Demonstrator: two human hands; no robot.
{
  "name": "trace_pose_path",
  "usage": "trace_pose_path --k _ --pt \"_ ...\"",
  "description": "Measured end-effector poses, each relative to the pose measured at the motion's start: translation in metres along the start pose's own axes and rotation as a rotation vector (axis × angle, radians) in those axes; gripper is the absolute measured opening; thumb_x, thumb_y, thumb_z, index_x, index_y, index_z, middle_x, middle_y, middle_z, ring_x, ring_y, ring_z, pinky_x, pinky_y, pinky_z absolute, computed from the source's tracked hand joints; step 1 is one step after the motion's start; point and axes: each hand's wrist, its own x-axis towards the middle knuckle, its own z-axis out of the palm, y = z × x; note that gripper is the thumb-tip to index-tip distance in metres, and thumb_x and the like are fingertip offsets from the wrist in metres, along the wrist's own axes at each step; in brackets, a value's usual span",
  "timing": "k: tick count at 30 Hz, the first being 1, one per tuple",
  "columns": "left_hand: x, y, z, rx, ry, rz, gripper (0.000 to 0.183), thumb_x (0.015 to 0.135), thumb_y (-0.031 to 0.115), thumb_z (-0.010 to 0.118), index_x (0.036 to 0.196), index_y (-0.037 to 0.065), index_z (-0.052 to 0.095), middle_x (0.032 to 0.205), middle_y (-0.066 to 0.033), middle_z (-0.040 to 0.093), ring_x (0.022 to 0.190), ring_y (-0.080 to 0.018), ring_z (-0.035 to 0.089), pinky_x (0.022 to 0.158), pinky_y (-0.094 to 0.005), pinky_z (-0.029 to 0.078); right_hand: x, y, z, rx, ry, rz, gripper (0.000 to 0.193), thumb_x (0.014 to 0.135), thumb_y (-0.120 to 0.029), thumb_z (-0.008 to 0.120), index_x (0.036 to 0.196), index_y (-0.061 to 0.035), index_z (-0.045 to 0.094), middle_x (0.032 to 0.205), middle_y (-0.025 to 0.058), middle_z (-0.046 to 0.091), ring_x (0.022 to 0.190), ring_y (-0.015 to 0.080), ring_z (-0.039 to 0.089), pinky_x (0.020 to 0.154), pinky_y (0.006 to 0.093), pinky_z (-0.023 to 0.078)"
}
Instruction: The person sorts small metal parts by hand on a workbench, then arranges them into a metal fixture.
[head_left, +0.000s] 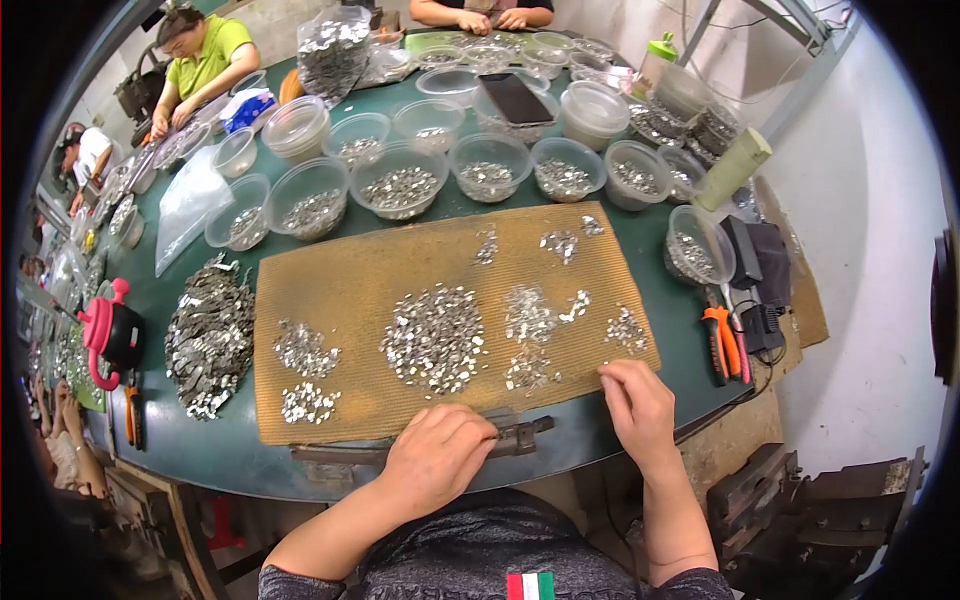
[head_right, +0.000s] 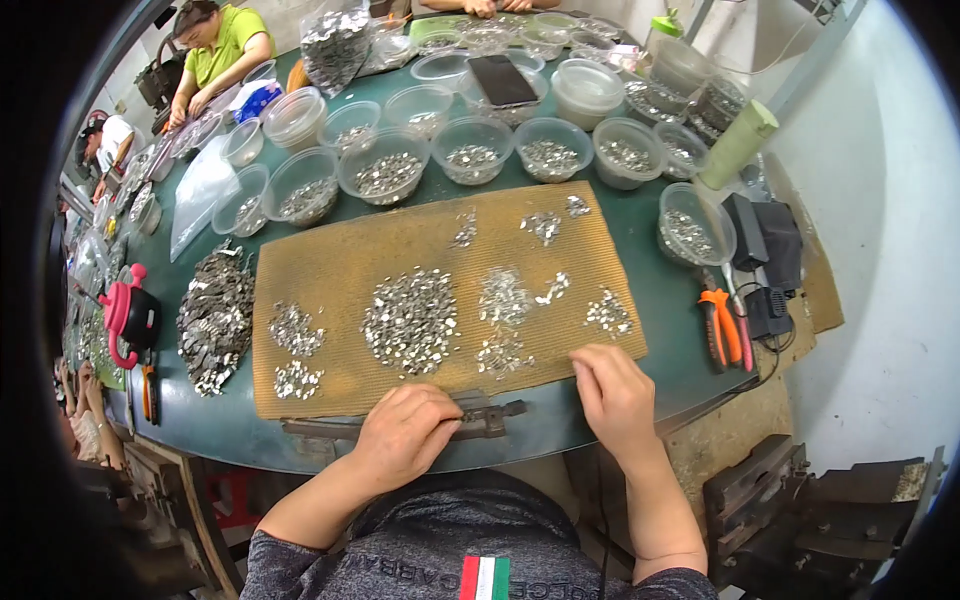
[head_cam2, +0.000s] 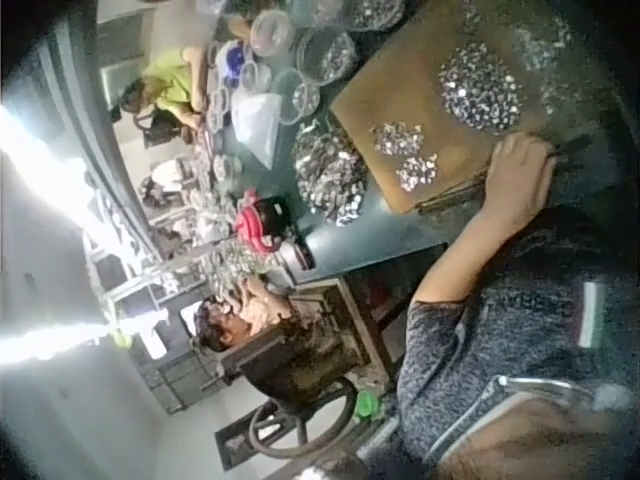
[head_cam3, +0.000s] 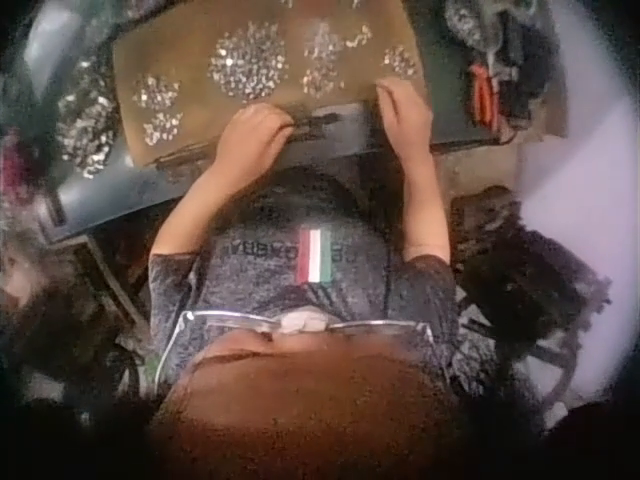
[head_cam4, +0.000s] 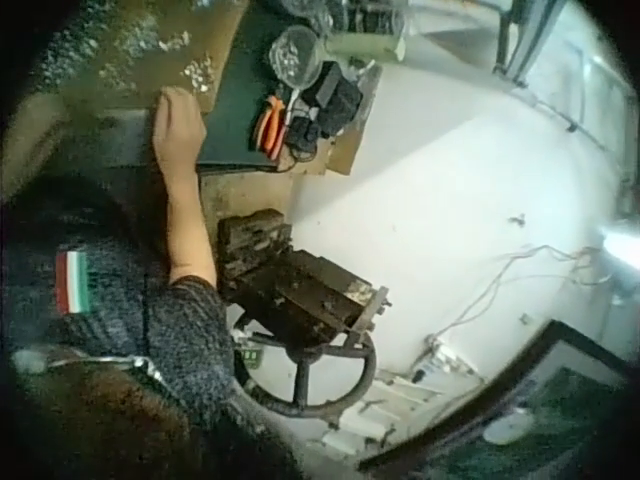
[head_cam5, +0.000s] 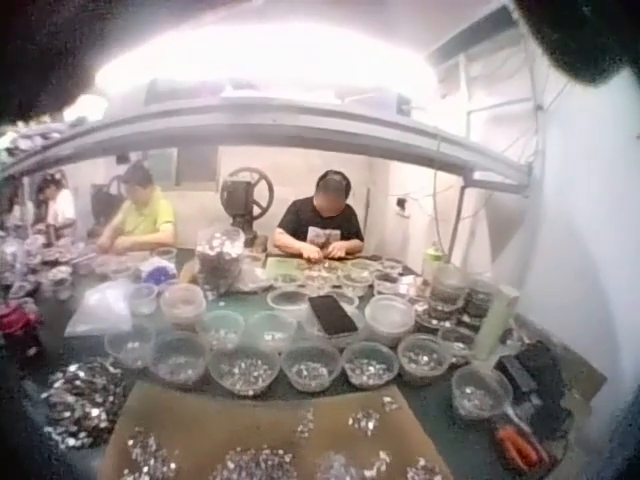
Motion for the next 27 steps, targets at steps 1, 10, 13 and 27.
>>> trace_pose_path --k 1,10,13,27 --pt "-0.002 0.001 -0.002 0.017 -0.011 -0.018 0.02 0.085 0.009 0.079 0.103 0.007 0.069 0.102 -0.0073 0.069 0.1 -0.0284 0.066 0.084 -0.0402 0.051 0.001 0.008 0.0 -0.03 0.038 0.039 0.011 0.089 0.0 0.074 0.1 -0.0016 0.072 0.096 0.0133 0.074 0.085 0.0306 0.073 0.074 0.0368 0.058" --pt "-0.003 0.003 -0.006 -0.018 0.005 0.008 0.03 0.081 0.008 0.082 0.109 0.005 0.069 0.102 -0.0109 0.069 0.104 -0.0331 0.066 0.088 -0.0434 0.054 0.002 0.016 0.006 -0.245 0.035 0.033 0.01 0.085 -0.004 0.078 0.093 -0.0052 0.071 0.09 0.0088 0.069 0.08 0.029 0.069 0.071 0.0389 0.056" --pt "-0.007 0.003 -0.014 -0.035 0.023 0.027 0.031 0.08 0.004 0.082 0.109 0.004 0.069 0.103 -0.0121 0.07 0.106 -0.0362 0.066 0.09 -0.0446 0.055 0.003 0.011 0.013 -0.348 0.015 -0.037 0.009 0.086 -0.007 0.076 0.089 -0.0077 0.068 0.087 0.0068 0.065 0.08 0.0278 0.067 0.069 0.0393 0.055" --pt "-0.059 -0.023 -0.058 0.098 0.234 -0.14 0.024 0.081 0.001 0.08 0.103 0.003 0.071 0.101 -0.0119 0.071 0.105 -0.0361 0.067 0.09 -0.0434 0.055 -0.002 -0.062 0.031 0.071 -0.303 -0.428 0.022 0.081 -0.003 0.076 0.099 -0.0034 0.064 0.102 0.0095 0.068 0.098 0.0289 0.069 0.085 0.0413 0.057"
